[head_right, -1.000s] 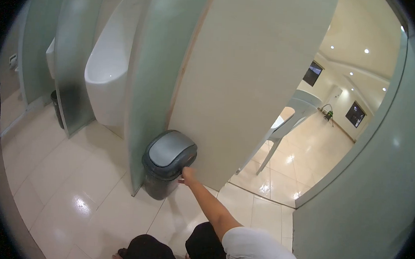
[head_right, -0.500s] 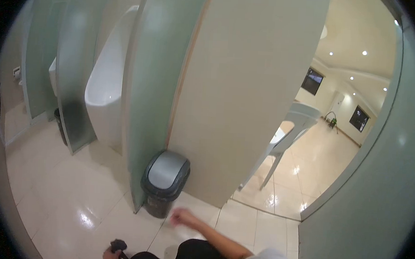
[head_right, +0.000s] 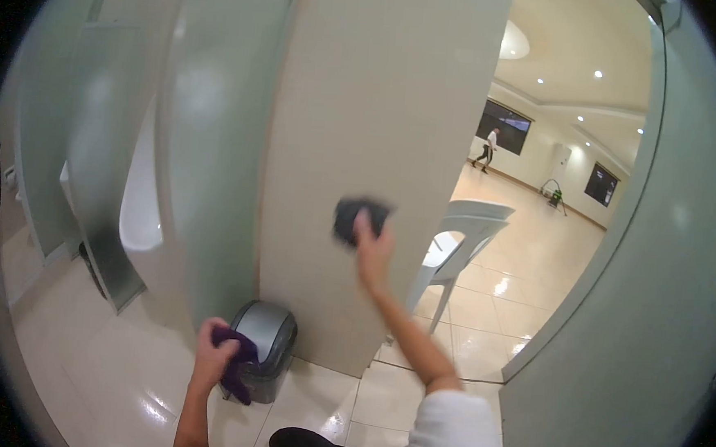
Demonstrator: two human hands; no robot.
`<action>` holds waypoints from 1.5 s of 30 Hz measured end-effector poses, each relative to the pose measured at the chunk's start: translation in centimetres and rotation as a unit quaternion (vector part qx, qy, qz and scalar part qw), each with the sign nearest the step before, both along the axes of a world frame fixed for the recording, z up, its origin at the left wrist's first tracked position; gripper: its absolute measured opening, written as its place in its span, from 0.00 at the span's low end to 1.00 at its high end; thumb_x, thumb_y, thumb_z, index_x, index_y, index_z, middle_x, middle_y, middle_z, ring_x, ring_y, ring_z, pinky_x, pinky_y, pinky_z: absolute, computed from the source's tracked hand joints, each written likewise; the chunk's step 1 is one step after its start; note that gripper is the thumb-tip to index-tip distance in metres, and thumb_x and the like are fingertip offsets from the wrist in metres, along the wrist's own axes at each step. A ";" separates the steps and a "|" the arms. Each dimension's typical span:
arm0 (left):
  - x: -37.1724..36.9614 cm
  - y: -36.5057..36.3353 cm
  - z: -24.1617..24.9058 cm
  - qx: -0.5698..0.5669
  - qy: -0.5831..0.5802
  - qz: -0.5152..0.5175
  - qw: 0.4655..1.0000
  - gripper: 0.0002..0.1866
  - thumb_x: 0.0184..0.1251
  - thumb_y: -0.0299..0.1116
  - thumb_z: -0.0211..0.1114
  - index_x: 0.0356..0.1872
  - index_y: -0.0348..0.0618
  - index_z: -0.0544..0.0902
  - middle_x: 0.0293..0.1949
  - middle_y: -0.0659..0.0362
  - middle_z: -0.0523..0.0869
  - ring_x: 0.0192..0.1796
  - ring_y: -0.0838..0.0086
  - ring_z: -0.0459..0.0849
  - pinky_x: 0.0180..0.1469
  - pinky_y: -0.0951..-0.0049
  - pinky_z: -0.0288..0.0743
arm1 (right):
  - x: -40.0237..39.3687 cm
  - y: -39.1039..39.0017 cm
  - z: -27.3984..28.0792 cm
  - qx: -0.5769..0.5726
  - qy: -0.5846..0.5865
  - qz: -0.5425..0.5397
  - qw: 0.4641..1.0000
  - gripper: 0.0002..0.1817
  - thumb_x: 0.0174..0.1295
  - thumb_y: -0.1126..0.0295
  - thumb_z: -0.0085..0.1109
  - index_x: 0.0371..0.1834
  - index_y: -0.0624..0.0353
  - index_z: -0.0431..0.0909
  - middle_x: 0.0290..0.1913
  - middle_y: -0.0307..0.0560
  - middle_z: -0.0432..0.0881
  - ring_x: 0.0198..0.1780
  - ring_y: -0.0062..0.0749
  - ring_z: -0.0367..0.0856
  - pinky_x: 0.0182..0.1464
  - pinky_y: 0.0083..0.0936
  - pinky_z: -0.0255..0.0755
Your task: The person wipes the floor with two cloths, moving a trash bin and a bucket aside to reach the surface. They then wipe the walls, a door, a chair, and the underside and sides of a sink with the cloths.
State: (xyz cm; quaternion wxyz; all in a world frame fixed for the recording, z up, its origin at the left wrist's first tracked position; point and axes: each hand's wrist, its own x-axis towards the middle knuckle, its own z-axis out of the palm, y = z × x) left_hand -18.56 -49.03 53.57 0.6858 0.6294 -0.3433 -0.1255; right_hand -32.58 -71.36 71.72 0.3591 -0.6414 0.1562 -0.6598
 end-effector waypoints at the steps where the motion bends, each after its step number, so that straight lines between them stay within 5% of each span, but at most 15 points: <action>1: 0.3 0.0 1.8 -0.136 0.225 -0.097 0.960 0.17 0.48 0.29 0.57 0.43 0.45 0.71 0.38 0.59 0.77 0.42 0.68 0.79 0.44 0.67 0.76 | -0.5 -5.3 5.2 -0.030 -0.034 0.024 0.999 0.15 0.64 0.62 0.57 0.42 0.66 0.77 0.37 0.40 0.80 0.40 0.23 0.76 0.44 0.22 0.71; 7: 0.2 -3.8 9.5 -0.211 0.470 -0.109 0.850 0.19 0.63 0.36 0.53 0.53 0.39 0.73 0.42 0.54 0.78 0.41 0.71 0.80 0.41 0.73 0.77 | -7.0 -18.5 44.9 -0.589 -0.026 -0.422 0.689 0.13 0.53 0.72 0.57 0.39 0.69 0.76 0.43 0.61 0.76 0.47 0.58 0.72 0.48 0.45 0.67; 9: 1.1 -7.4 12.5 -0.314 0.479 -0.127 0.810 0.18 0.65 0.38 0.52 0.53 0.39 0.74 0.43 0.55 0.79 0.40 0.72 0.80 0.41 0.74 0.77 | -8.2 -21.7 51.1 -0.552 0.051 -0.363 0.749 0.19 0.48 0.79 0.51 0.47 0.63 0.76 0.52 0.60 0.75 0.58 0.53 0.69 0.66 0.45 0.51; 14: -0.7 -16.2 23.5 -0.503 0.537 -0.271 0.621 0.15 0.69 0.39 0.51 0.51 0.44 0.75 0.44 0.60 0.79 0.39 0.74 0.78 0.40 0.78 0.76 | -7.6 -30.1 35.2 -0.642 0.297 -0.316 0.632 0.21 0.50 0.76 0.51 0.50 0.65 0.73 0.60 0.59 0.68 0.63 0.56 0.63 0.65 0.61 0.49; 16: -1.4 -18.6 26.6 -0.410 0.530 -0.099 0.736 0.14 0.70 0.40 0.52 0.48 0.45 0.76 0.38 0.61 0.80 0.38 0.77 0.78 0.41 0.79 0.75 | -7.9 -26.0 24.3 -0.585 0.437 -0.200 0.653 0.14 0.54 0.69 0.52 0.44 0.57 0.77 0.64 0.44 0.68 0.67 0.38 0.62 0.69 0.41 0.52; 17: 0.3 -18.9 26.2 -0.424 0.431 -0.298 0.739 0.15 0.68 0.41 0.52 0.52 0.49 0.76 0.45 0.61 0.80 0.42 0.76 0.78 0.50 0.72 0.74 | -8.5 -25.5 21.0 -0.538 0.478 -0.116 0.685 0.11 0.54 0.68 0.52 0.40 0.54 0.79 0.63 0.38 0.69 0.68 0.31 0.61 0.67 0.32 0.56; 19: -1.1 -18.0 31.6 -0.419 0.488 -0.235 0.729 0.16 0.68 0.43 0.52 0.53 0.51 0.76 0.47 0.63 0.80 0.46 0.75 0.78 0.54 0.65 0.72 | -8.1 -23.7 24.9 -0.696 0.486 -0.108 0.518 0.08 0.55 0.66 0.53 0.35 0.53 0.79 0.58 0.41 0.74 0.63 0.40 0.68 0.62 0.33 0.63; 21: 0.9 -18.9 35.2 -0.394 0.522 -0.192 0.732 0.19 0.67 0.47 0.51 0.56 0.58 0.76 0.53 0.67 0.78 0.53 0.74 0.75 0.60 0.51 0.65 | -7.5 -24.2 32.3 -0.520 0.497 -0.162 0.675 0.08 0.55 0.68 0.54 0.36 0.56 0.78 0.57 0.46 0.75 0.62 0.46 0.69 0.63 0.41 0.62; 23: 4.0 -19.9 36.3 -0.394 0.487 -0.235 0.743 0.20 0.68 0.49 0.50 0.57 0.57 0.75 0.55 0.65 0.77 0.57 0.73 0.74 0.62 0.49 0.63 | -6.4 -27.4 45.8 -0.667 0.278 -0.373 0.582 0.11 0.51 0.70 0.57 0.38 0.60 0.78 0.56 0.54 0.74 0.59 0.51 0.70 0.65 0.48 0.57; 28: 9.1 -25.9 42.3 -0.452 0.449 -0.227 0.736 0.21 0.69 0.46 0.52 0.58 0.48 0.72 0.56 0.61 0.77 0.58 0.70 0.74 0.63 0.56 0.64 | -1.2 -23.2 71.5 -0.609 0.038 -0.443 0.657 0.20 0.44 0.86 0.43 0.43 0.71 0.76 0.47 0.64 0.77 0.54 0.58 0.70 0.63 0.44 0.55; 31: 9.8 -28.1 45.9 -0.406 0.376 -0.021 0.833 0.23 0.70 0.42 0.54 0.60 0.39 0.68 0.56 0.55 0.76 0.55 0.68 0.76 0.58 0.69 0.68 | 4.5 -25.3 68.8 -0.634 0.103 -0.400 0.654 0.18 0.40 0.80 0.53 0.39 0.64 0.77 0.44 0.56 0.78 0.54 0.54 0.71 0.60 0.46 0.60; 37: 10.9 -30.8 53.0 -0.377 0.021 0.174 0.910 0.22 0.67 0.32 0.59 0.58 0.32 0.69 0.54 0.52 0.76 0.54 0.68 0.74 0.58 0.71 0.67 | 4.0 -21.2 36.6 -0.506 0.529 -0.101 0.674 0.12 0.58 0.66 0.52 0.43 0.55 0.76 0.65 0.46 0.67 0.64 0.42 0.66 0.64 0.41 0.61; 38: 11.3 -31.1 54.6 -0.357 -0.055 0.185 0.914 0.21 0.66 0.31 0.60 0.58 0.33 0.70 0.53 0.52 0.77 0.55 0.67 0.74 0.58 0.71 0.66 | 2.8 -19.7 37.2 -0.676 0.522 -0.152 0.498 0.12 0.56 0.66 0.52 0.42 0.54 0.76 0.61 0.41 0.70 0.67 0.35 0.63 0.67 0.35 0.59; 39: 12.1 -31.6 55.7 -0.341 -0.126 0.184 0.913 0.20 0.65 0.29 0.60 0.56 0.34 0.71 0.52 0.51 0.77 0.54 0.65 0.75 0.58 0.70 0.67 | 1.3 -20.6 37.6 -0.603 0.497 -0.116 0.613 0.12 0.53 0.67 0.54 0.41 0.54 0.77 0.55 0.44 0.73 0.68 0.39 0.61 0.68 0.38 0.55; 45: 15.5 -36.9 58.7 -0.267 -0.390 0.342 0.812 0.20 0.60 0.32 0.60 0.54 0.41 0.74 0.41 0.50 0.77 0.45 0.52 0.73 0.50 0.57 0.66 | -1.2 -22.9 63.4 -0.531 0.227 -0.563 0.590 0.26 0.55 0.54 0.58 0.50 0.63 0.74 0.55 0.57 0.73 0.66 0.57 0.58 0.66 0.53 0.49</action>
